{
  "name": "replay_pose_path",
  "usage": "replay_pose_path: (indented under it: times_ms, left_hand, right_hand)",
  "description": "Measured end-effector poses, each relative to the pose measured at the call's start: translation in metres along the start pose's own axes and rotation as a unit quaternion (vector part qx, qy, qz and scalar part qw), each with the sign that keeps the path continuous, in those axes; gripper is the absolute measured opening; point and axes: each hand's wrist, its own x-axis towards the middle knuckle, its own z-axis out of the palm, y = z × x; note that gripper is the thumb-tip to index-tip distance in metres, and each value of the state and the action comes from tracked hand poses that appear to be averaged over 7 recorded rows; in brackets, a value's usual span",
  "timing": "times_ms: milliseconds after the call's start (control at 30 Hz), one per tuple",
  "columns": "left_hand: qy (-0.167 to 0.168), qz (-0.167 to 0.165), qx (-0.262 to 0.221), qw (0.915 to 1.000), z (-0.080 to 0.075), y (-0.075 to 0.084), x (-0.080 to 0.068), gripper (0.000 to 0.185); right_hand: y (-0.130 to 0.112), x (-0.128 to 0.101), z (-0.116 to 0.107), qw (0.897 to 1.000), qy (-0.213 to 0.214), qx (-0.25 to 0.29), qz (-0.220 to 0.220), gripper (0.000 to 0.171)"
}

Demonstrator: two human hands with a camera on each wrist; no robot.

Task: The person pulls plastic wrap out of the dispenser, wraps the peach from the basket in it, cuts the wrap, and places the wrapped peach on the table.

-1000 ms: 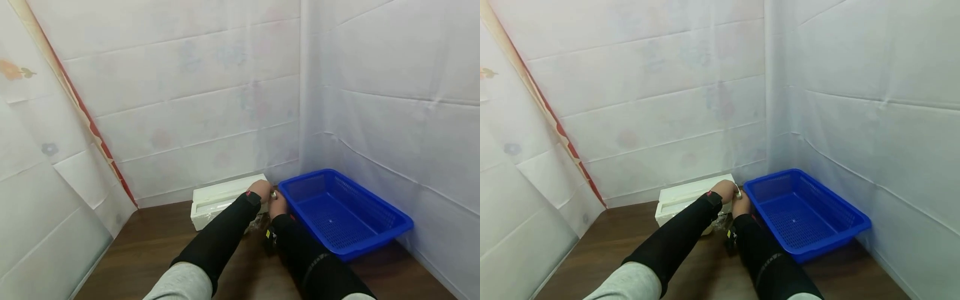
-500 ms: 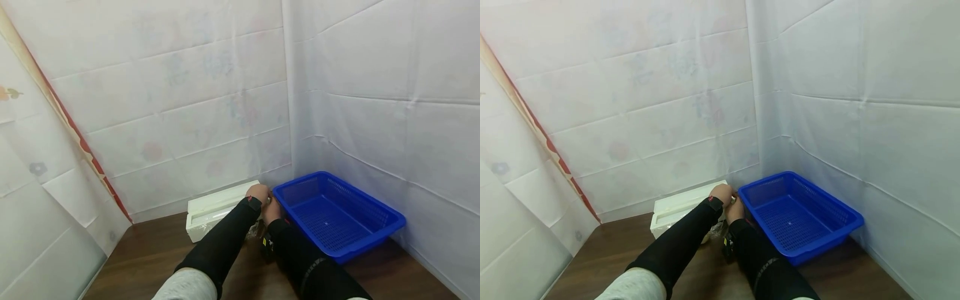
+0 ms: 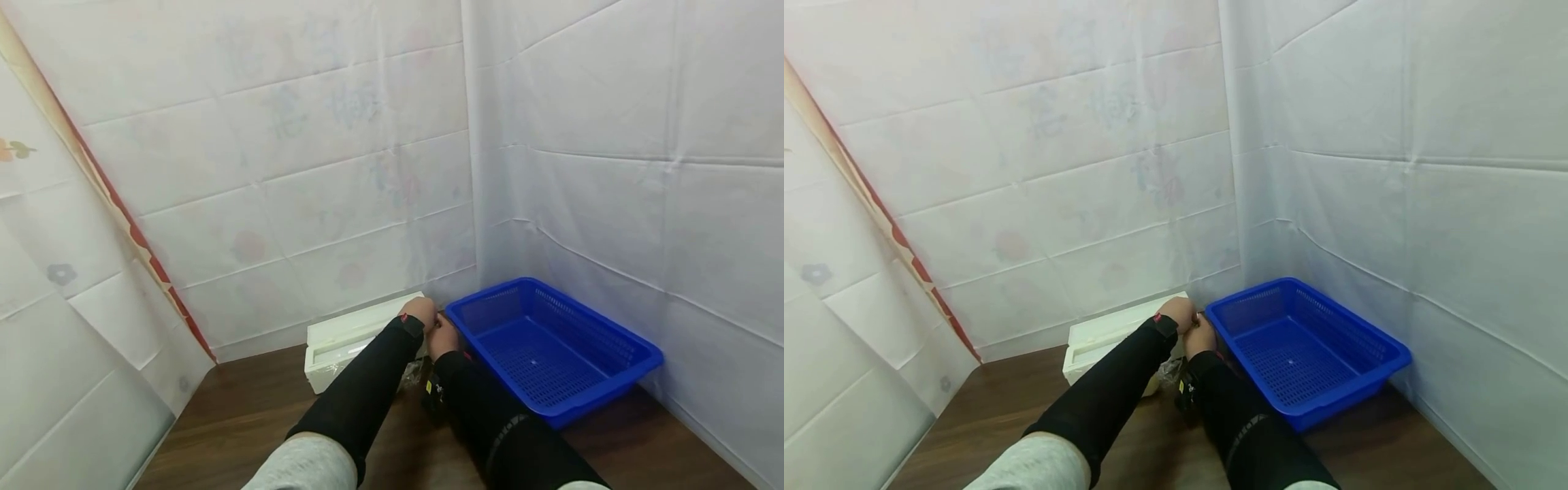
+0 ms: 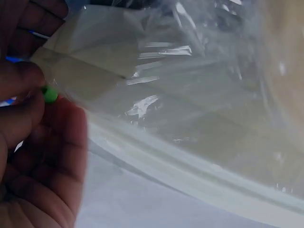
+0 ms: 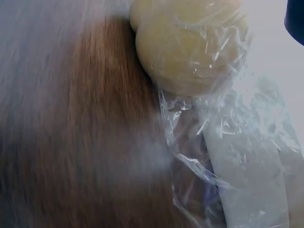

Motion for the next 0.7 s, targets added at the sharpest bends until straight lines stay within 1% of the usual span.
replay_pose_path:
  times_ms: [100, 167, 200, 267, 333, 400, 467, 567, 633, 700]
  left_hand:
    - [-0.018, -0.003, -0.003, 0.9998, -0.004, -0.008, 0.0, 0.033]
    - [-0.032, -0.001, 0.004, 0.9995, -0.007, -0.013, 0.0, 0.039]
    - [-0.038, 0.001, 0.008, 0.9993, -0.008, -0.016, -0.001, 0.041]
    - [-0.043, 0.011, 0.01, 0.9989, -0.009, -0.023, -0.002, 0.043]
    - [-0.041, 0.022, 0.013, 0.9988, -0.008, -0.03, -0.003, 0.043]
    - [-0.036, 0.026, 0.016, 0.9989, -0.006, -0.038, -0.004, 0.041]
    - [-0.041, 0.022, 0.016, 0.9988, -0.005, -0.046, -0.008, 0.04]
    - [-0.066, 0.008, 0.021, 0.9976, -0.007, -0.057, -0.017, 0.043]
    - [-0.077, 0.01, 0.015, 0.9969, -0.012, -0.062, -0.025, 0.048]
    - [-0.075, 0.018, 0.002, 0.997, -0.018, -0.065, -0.032, 0.052]
  right_hand:
    - [-0.004, 0.002, -0.002, 1.0, -0.007, 0.021, 0.017, 0.053]
    - [-0.006, 0.004, -0.005, 0.999, -0.006, 0.035, 0.031, 0.065]
    - [-0.006, 0.005, -0.006, 0.998, -0.01, 0.041, 0.039, 0.068]
    - [-0.006, 0.008, -0.008, 0.998, -0.014, 0.033, 0.046, 0.071]
    - [-0.005, 0.01, -0.01, 0.998, -0.015, 0.045, 0.051, 0.079]
    - [-0.003, 0.012, -0.011, 0.997, -0.017, 0.05, 0.052, 0.08]
    - [-0.001, 0.014, -0.012, 0.998, -0.013, 0.047, 0.047, 0.079]
    - [0.002, 0.016, -0.016, 0.998, -0.012, 0.04, 0.044, 0.077]
    - [0.001, 0.018, -0.02, 0.998, -0.011, 0.035, 0.042, 0.076]
    - [-0.001, 0.019, -0.025, 0.999, -0.011, 0.03, 0.04, 0.075]
